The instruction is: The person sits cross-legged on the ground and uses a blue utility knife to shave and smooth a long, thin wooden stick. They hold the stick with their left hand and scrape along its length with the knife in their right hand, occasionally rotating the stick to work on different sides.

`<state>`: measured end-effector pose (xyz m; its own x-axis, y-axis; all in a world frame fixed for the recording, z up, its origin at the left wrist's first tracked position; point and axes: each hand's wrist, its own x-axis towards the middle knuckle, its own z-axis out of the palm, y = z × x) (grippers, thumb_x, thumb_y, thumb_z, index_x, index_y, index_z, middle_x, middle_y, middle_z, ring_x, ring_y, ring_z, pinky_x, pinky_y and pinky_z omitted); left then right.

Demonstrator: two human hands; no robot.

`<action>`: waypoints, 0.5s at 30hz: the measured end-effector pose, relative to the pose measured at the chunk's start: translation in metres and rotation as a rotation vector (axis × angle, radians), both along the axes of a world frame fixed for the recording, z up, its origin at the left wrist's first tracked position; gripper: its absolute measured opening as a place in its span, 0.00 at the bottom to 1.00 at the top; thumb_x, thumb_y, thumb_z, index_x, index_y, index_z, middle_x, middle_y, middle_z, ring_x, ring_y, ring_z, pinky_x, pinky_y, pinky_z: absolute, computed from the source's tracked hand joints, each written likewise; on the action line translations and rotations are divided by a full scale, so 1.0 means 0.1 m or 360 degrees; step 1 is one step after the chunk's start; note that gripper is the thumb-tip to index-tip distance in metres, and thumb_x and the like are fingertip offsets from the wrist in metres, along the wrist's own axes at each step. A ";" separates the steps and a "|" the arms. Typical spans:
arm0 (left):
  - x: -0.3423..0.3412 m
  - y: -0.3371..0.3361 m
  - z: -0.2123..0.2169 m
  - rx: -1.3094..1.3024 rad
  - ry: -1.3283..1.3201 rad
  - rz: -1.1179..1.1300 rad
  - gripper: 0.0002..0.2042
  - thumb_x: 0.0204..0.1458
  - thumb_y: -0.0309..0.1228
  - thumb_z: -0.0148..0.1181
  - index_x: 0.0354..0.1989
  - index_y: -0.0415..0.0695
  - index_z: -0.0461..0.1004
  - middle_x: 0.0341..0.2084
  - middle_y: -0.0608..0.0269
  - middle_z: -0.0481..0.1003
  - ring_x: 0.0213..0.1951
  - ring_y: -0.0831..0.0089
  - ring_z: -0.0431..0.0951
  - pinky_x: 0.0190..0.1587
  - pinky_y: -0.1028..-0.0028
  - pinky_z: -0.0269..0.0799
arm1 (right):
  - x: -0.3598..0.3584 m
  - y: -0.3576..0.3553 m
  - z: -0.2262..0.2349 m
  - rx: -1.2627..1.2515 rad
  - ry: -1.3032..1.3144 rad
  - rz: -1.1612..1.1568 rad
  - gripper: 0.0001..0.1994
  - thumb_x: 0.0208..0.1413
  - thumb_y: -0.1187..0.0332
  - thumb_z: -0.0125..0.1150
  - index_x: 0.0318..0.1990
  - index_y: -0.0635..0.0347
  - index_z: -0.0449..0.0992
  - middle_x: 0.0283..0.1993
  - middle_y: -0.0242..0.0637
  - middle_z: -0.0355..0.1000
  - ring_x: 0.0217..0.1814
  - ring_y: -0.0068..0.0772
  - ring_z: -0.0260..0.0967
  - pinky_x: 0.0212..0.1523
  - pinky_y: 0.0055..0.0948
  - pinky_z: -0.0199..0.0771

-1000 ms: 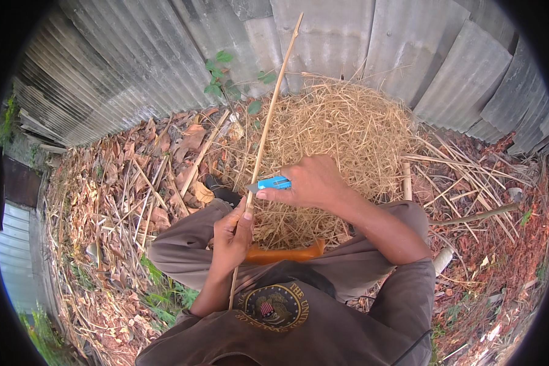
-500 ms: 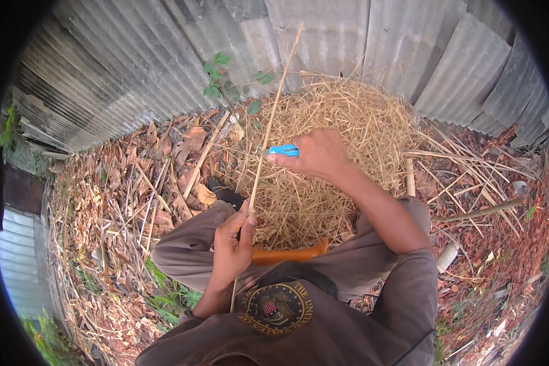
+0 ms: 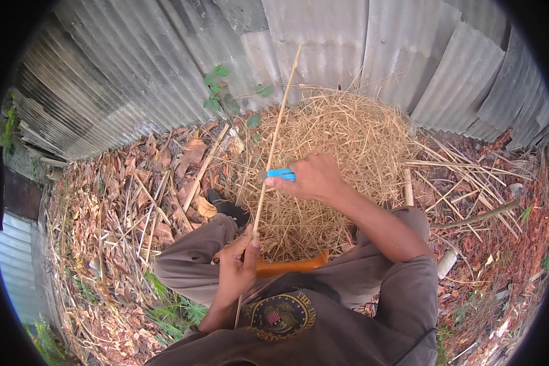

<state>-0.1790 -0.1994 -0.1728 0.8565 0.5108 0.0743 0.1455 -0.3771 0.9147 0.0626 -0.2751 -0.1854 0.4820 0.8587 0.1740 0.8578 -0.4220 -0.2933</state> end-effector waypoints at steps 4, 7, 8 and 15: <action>-0.13 0.06 -0.05 0.0122 0.0086 -0.0108 0.14 0.58 0.21 0.52 0.51 0.28 0.70 0.28 0.49 0.74 0.28 0.71 0.74 0.34 0.73 0.70 | 0.03 -0.02 -0.09 0.0129 -0.0075 0.0129 0.38 0.49 0.26 0.44 0.17 0.56 0.77 0.09 0.39 0.65 0.15 0.41 0.69 0.18 0.39 0.67; -0.07 0.04 -0.03 0.0158 -0.0035 -0.0104 0.13 0.58 0.21 0.52 0.50 0.29 0.71 0.27 0.51 0.73 0.26 0.70 0.72 0.32 0.73 0.69 | 0.14 -0.01 -0.10 0.0219 -0.0152 0.0192 0.39 0.45 0.23 0.45 0.13 0.54 0.73 0.08 0.34 0.63 0.11 0.36 0.66 0.14 0.35 0.64; -0.05 0.03 -0.02 0.0170 -0.0069 -0.0102 0.13 0.58 0.21 0.51 0.51 0.29 0.71 0.28 0.50 0.73 0.26 0.69 0.73 0.33 0.73 0.69 | 0.17 0.01 -0.11 0.0215 -0.0172 0.0200 0.39 0.44 0.23 0.46 0.13 0.54 0.72 0.08 0.33 0.63 0.11 0.35 0.65 0.14 0.35 0.63; -0.22 0.04 -0.05 0.0090 0.0051 -0.0219 0.14 0.56 0.19 0.53 0.51 0.29 0.70 0.32 0.46 0.76 0.28 0.65 0.74 0.35 0.73 0.71 | 0.70 0.09 -0.17 0.0214 -0.0258 -0.0169 0.41 0.46 0.22 0.40 0.15 0.54 0.74 0.09 0.33 0.64 0.14 0.34 0.67 0.16 0.35 0.64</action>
<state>-0.2005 -0.1958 -0.1775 0.9206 0.3838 0.0715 0.1173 -0.4465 0.8871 0.1330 -0.2661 -0.2023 0.5250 0.7684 0.3658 0.8510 -0.4791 -0.2149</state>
